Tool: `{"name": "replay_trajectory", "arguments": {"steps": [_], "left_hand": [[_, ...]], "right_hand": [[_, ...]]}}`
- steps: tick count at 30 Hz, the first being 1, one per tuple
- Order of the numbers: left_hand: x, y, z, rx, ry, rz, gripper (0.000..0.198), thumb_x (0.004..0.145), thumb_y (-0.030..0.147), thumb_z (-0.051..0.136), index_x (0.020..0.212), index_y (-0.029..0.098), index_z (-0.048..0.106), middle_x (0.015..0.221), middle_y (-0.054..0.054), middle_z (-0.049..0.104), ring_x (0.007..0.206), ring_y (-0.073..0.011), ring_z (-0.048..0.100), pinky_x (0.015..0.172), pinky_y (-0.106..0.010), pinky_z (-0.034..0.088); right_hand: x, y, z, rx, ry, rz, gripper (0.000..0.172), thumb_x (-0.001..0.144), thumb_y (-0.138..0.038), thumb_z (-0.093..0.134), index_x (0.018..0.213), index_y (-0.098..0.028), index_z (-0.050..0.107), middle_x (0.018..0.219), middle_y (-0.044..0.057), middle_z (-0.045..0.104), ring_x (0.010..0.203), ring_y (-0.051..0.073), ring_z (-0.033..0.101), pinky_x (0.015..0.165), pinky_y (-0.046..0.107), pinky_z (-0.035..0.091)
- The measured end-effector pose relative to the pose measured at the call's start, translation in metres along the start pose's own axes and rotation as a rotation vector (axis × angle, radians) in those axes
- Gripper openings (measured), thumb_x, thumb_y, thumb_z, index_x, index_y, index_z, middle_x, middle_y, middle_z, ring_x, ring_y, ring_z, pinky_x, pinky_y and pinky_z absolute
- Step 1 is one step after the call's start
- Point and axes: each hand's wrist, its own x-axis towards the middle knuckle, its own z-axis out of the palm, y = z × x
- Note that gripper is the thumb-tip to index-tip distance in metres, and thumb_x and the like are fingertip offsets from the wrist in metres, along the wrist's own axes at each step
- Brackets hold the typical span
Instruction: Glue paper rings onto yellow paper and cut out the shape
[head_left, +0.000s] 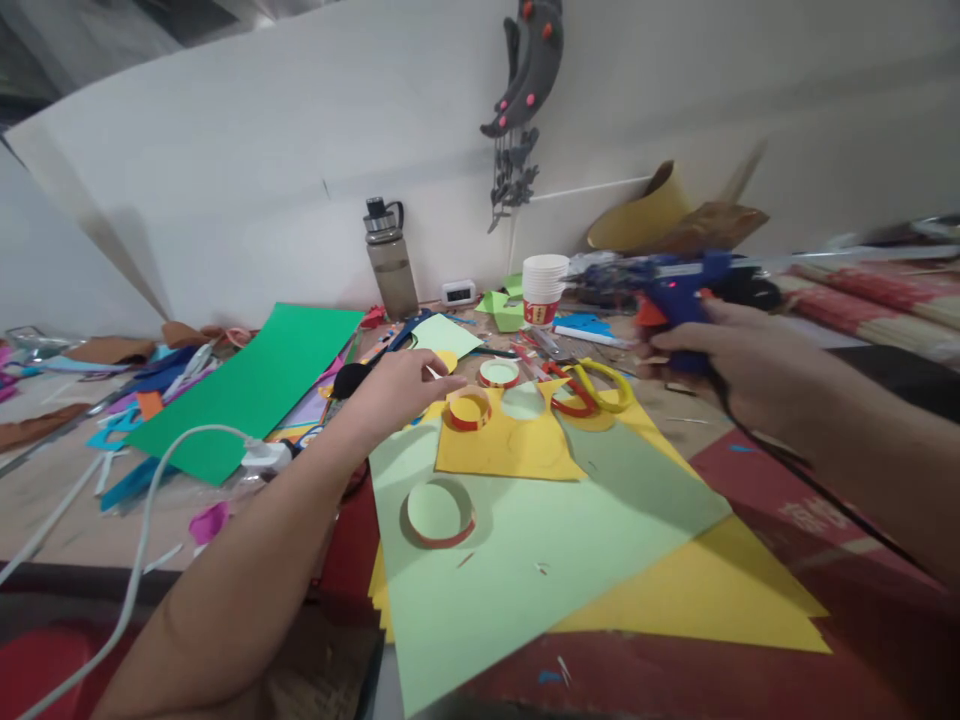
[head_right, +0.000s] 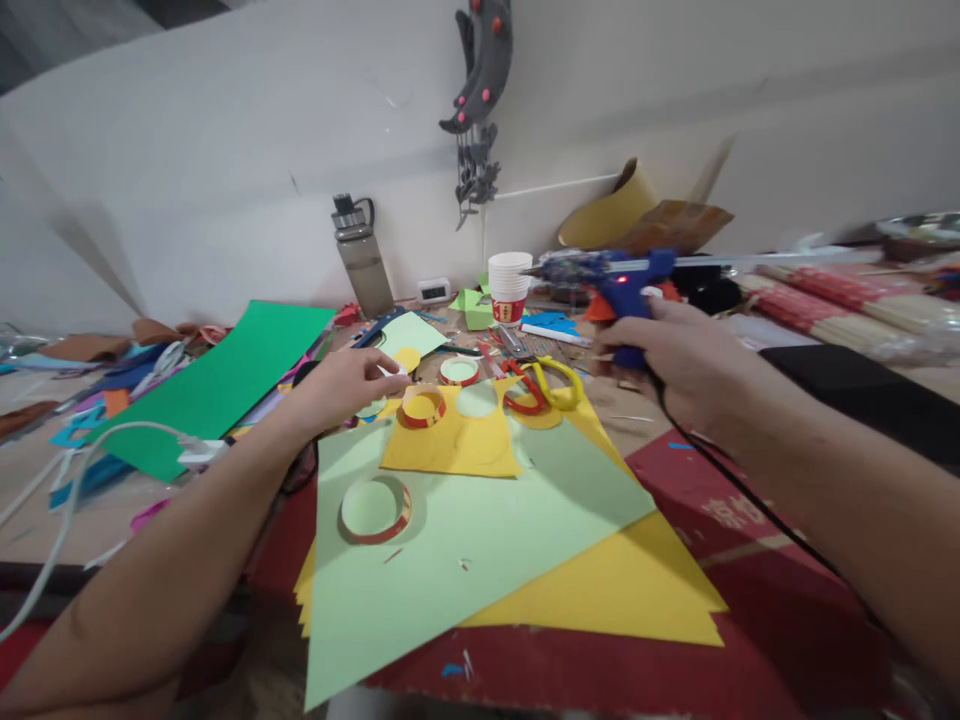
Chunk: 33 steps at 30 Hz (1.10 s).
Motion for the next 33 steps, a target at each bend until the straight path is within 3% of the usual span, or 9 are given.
{"name": "replay_trajectory", "arguments": {"steps": [2,6,12,14,16,19,23,27,33], "left_hand": [[-0.003,0.004,-0.001,0.021,0.016,0.090,0.036,0.081,0.052,0.064,0.085,0.018,0.075,0.080,-0.007,0.073,0.068,-0.0177,0.061,0.058,-0.026,0.038],[-0.010,0.018,0.005,-0.010,-0.050,0.217,0.026,0.087,0.039,0.060,0.081,0.018,0.075,0.079,-0.004,0.073,0.069,-0.0151,0.061,0.061,-0.025,0.039],[-0.018,0.029,0.022,0.029,-0.380,0.648,0.021,0.093,0.027,0.056,0.089,0.016,0.074,0.091,-0.006,0.074,0.086,-0.0155,0.065,0.078,-0.024,0.045],[-0.021,0.029,0.029,0.100,-0.469,0.725,0.023,0.094,0.028,0.053,0.096,0.017,0.073,0.098,-0.007,0.073,0.092,-0.0167,0.065,0.083,-0.026,0.046],[-0.023,0.028,0.035,0.197,-0.485,0.755,0.025,0.095,0.029,0.051,0.098,0.017,0.073,0.104,-0.008,0.072,0.096,-0.0189,0.065,0.085,-0.028,0.047],[-0.029,0.030,0.039,0.315,-0.464,0.765,0.028,0.096,0.028,0.049,0.096,0.015,0.073,0.104,-0.009,0.072,0.095,-0.0203,0.066,0.084,-0.029,0.048],[-0.035,0.036,0.031,0.366,-0.453,0.763,0.031,0.097,0.029,0.046,0.091,0.015,0.073,0.095,-0.009,0.073,0.089,-0.0193,0.067,0.079,-0.028,0.048],[-0.032,0.036,0.019,0.354,-0.456,0.731,0.030,0.097,0.032,0.048,0.092,0.017,0.074,0.096,-0.007,0.073,0.092,-0.0192,0.067,0.081,-0.029,0.047],[-0.030,0.036,0.013,0.364,-0.511,0.742,0.024,0.095,0.028,0.052,0.087,0.018,0.073,0.092,-0.003,0.075,0.086,-0.0157,0.067,0.077,-0.025,0.046]], "right_hand": [[-0.011,-0.010,0.016,0.147,-0.103,0.119,0.012,0.067,-0.010,0.063,0.074,-0.019,0.060,0.071,0.004,0.065,0.059,0.014,0.061,0.054,0.026,0.052],[-0.023,-0.022,0.037,0.199,-0.237,0.166,0.014,0.068,-0.006,0.064,0.072,-0.018,0.059,0.063,0.001,0.063,0.052,0.009,0.055,0.047,0.019,0.045],[-0.017,-0.081,0.029,0.440,-0.153,0.056,0.018,0.078,0.000,0.053,0.070,-0.016,0.057,0.068,0.001,0.058,0.052,0.006,0.052,0.040,0.015,0.039],[-0.019,-0.105,0.024,0.559,-0.125,0.139,0.026,0.086,0.001,0.042,0.070,-0.014,0.055,0.072,0.001,0.054,0.050,0.001,0.045,0.038,0.010,0.030],[-0.023,-0.118,0.023,0.623,-0.162,0.103,0.027,0.091,-0.003,0.039,0.073,-0.016,0.054,0.077,0.001,0.054,0.053,0.001,0.046,0.038,0.009,0.028],[-0.022,-0.105,0.025,0.403,-0.186,-0.061,0.016,0.093,-0.020,0.049,0.080,-0.019,0.058,0.076,0.001,0.060,0.051,0.007,0.048,0.038,0.018,0.031],[-0.012,-0.054,0.023,-0.331,-0.413,-0.252,0.018,0.080,-0.036,0.065,0.075,-0.020,0.059,0.060,-0.001,0.059,0.054,0.015,0.052,0.053,0.028,0.040],[-0.004,-0.020,0.015,-0.479,-0.535,-0.425,0.035,0.082,-0.056,0.056,0.078,-0.021,0.056,0.070,0.001,0.061,0.065,0.018,0.053,0.061,0.031,0.041],[-0.007,-0.015,0.009,-0.653,-0.646,-0.411,0.039,0.085,-0.058,0.048,0.094,-0.021,0.057,0.087,0.006,0.067,0.076,0.024,0.059,0.065,0.034,0.043]]}}
